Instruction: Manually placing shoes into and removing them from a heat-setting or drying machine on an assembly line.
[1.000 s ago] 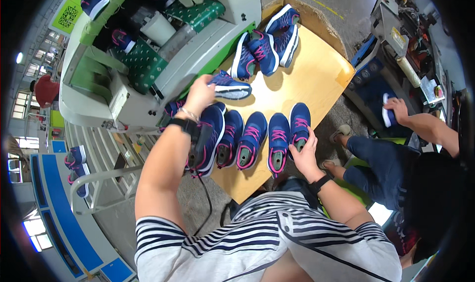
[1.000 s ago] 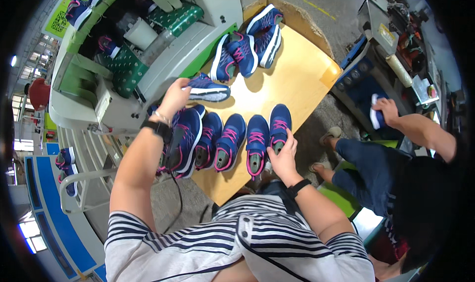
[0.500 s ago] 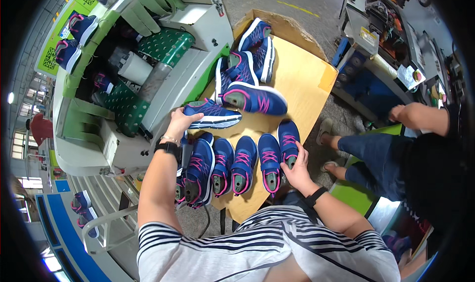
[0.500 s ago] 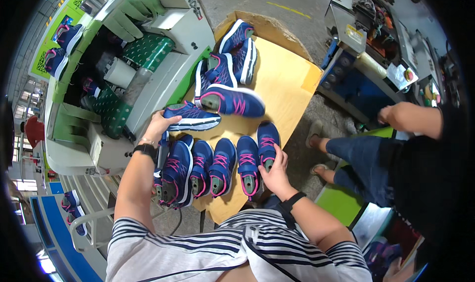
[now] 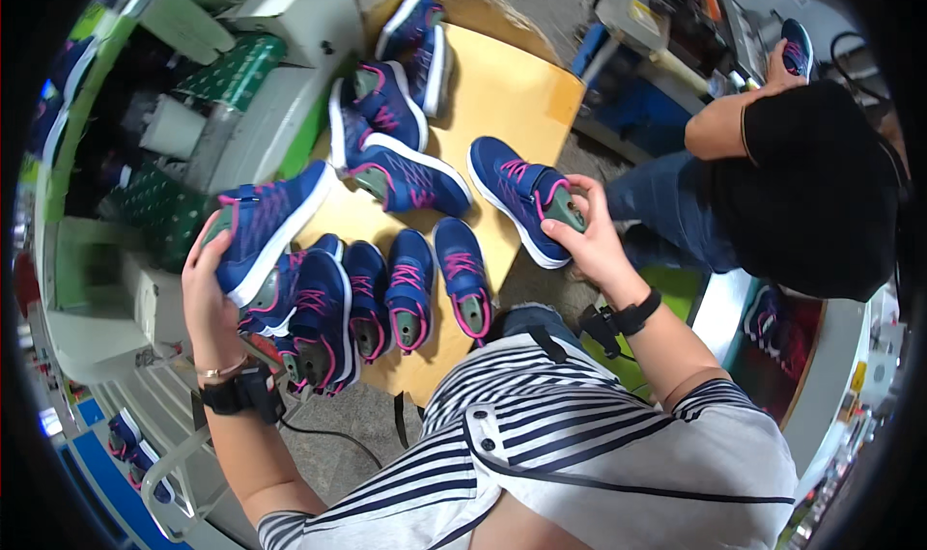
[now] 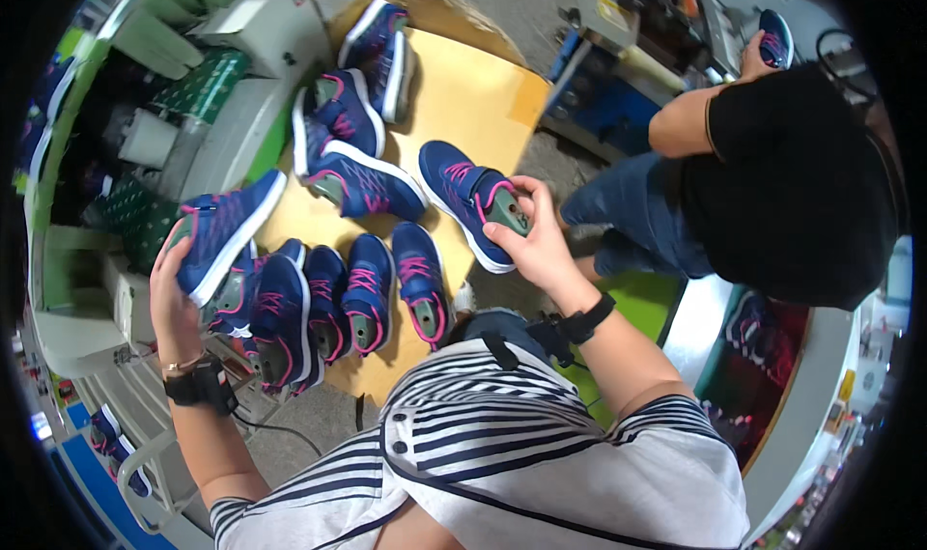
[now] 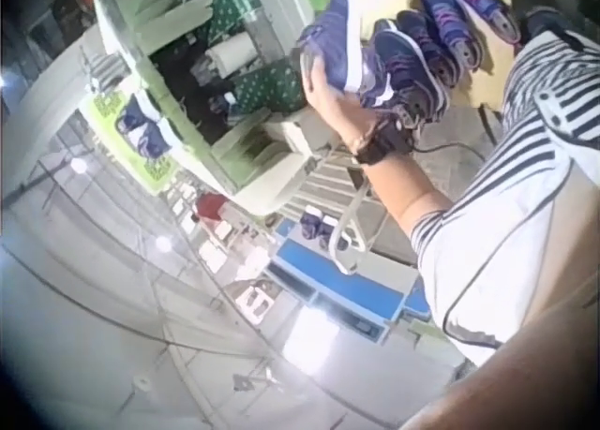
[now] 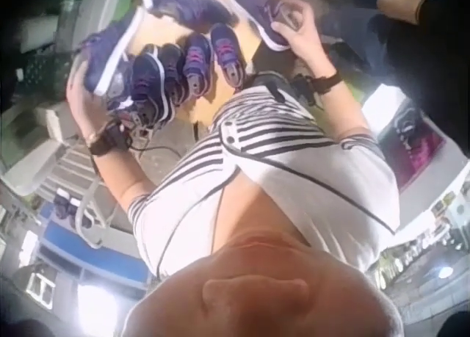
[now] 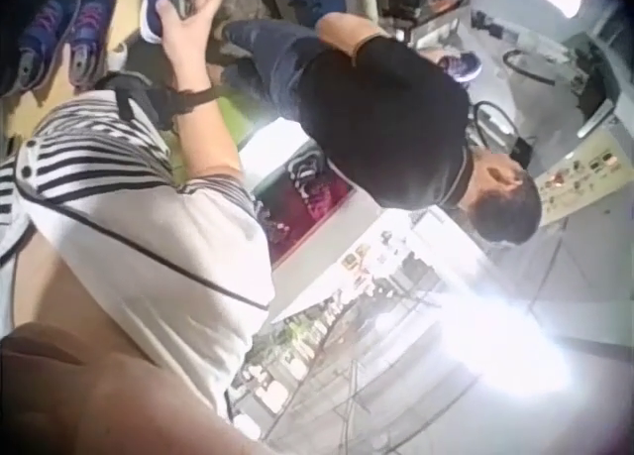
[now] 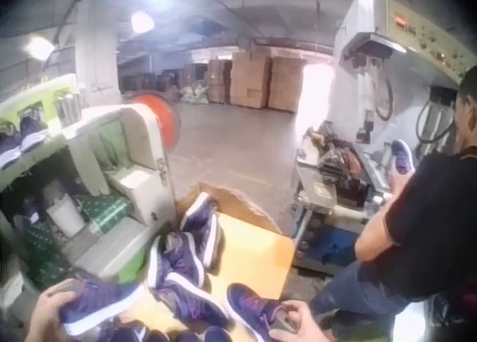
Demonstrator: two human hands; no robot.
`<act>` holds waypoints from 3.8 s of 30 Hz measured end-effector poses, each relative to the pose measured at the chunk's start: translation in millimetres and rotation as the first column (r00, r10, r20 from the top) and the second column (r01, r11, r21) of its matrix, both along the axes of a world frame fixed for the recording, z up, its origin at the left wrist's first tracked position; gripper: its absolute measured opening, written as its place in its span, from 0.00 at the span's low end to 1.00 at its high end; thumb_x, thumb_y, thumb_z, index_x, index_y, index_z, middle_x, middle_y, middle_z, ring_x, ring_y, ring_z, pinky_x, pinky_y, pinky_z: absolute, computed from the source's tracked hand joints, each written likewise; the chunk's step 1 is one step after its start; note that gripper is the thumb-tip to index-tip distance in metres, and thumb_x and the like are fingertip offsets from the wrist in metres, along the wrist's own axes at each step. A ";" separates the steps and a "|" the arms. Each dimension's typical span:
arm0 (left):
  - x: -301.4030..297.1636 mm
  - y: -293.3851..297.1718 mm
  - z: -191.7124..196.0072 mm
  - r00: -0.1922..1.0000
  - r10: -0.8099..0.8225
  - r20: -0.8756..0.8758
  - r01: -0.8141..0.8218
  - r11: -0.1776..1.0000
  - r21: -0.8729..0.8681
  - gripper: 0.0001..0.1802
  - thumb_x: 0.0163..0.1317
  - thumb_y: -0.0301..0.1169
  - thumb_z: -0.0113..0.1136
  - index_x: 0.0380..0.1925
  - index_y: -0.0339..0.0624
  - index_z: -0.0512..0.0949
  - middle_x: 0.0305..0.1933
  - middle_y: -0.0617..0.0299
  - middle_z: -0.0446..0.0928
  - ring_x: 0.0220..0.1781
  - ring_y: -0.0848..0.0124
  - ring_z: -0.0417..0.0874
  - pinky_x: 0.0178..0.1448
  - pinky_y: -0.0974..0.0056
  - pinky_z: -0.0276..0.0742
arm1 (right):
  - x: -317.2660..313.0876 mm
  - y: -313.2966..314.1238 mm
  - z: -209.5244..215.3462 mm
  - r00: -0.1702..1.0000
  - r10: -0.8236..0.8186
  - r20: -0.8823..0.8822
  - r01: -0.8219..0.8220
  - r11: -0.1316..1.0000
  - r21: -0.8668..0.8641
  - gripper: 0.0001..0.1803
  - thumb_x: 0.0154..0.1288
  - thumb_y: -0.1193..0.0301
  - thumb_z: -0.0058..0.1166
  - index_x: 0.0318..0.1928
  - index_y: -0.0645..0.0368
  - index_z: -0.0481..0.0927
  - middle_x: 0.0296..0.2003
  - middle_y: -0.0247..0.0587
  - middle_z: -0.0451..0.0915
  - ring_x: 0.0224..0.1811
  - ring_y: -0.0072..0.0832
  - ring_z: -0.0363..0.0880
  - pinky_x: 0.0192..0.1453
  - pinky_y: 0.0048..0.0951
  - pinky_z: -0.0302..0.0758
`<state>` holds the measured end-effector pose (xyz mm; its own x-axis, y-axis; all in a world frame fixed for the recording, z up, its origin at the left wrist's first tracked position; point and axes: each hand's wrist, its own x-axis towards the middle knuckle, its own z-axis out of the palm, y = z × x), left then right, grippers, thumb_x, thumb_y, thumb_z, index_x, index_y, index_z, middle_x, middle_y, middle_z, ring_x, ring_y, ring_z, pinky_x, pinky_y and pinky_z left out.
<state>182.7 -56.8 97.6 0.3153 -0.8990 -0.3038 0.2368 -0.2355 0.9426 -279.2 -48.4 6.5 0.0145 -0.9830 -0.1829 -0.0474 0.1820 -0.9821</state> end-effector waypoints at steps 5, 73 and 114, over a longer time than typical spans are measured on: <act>69.3 20.8 12.0 0.860 0.175 -0.480 -0.230 0.971 -0.058 0.12 0.66 0.27 0.58 0.45 0.30 0.79 0.47 0.48 0.84 0.48 0.57 0.87 0.58 0.55 0.82 | 80.4 -87.2 53.6 0.965 0.246 0.090 -0.239 0.968 -0.082 0.35 0.60 0.72 0.67 0.65 0.57 0.64 0.53 0.44 0.75 0.56 0.30 0.75 0.62 0.31 0.71; -6.7 -30.3 -14.2 0.653 0.698 0.294 -0.575 0.710 -0.407 0.48 0.56 0.32 0.63 0.73 0.27 0.52 0.68 0.45 0.59 0.67 0.57 0.66 0.72 0.61 0.62 | 17.7 37.1 -75.7 0.845 0.419 -0.332 -0.464 0.883 -0.066 0.37 0.61 0.75 0.62 0.71 0.60 0.64 0.62 0.57 0.73 0.65 0.46 0.74 0.69 0.36 0.68; -89.7 17.2 -29.2 0.493 -0.257 0.831 0.223 0.961 0.165 0.24 0.62 0.27 0.64 0.59 0.40 0.74 0.70 0.47 0.64 0.72 0.51 0.66 0.73 0.54 0.61 | 54.7 -269.0 -85.6 0.559 0.194 -0.806 -0.501 0.854 -0.142 0.39 0.66 0.43 0.56 0.64 0.63 0.68 0.67 0.53 0.66 0.67 0.50 0.68 0.69 0.46 0.67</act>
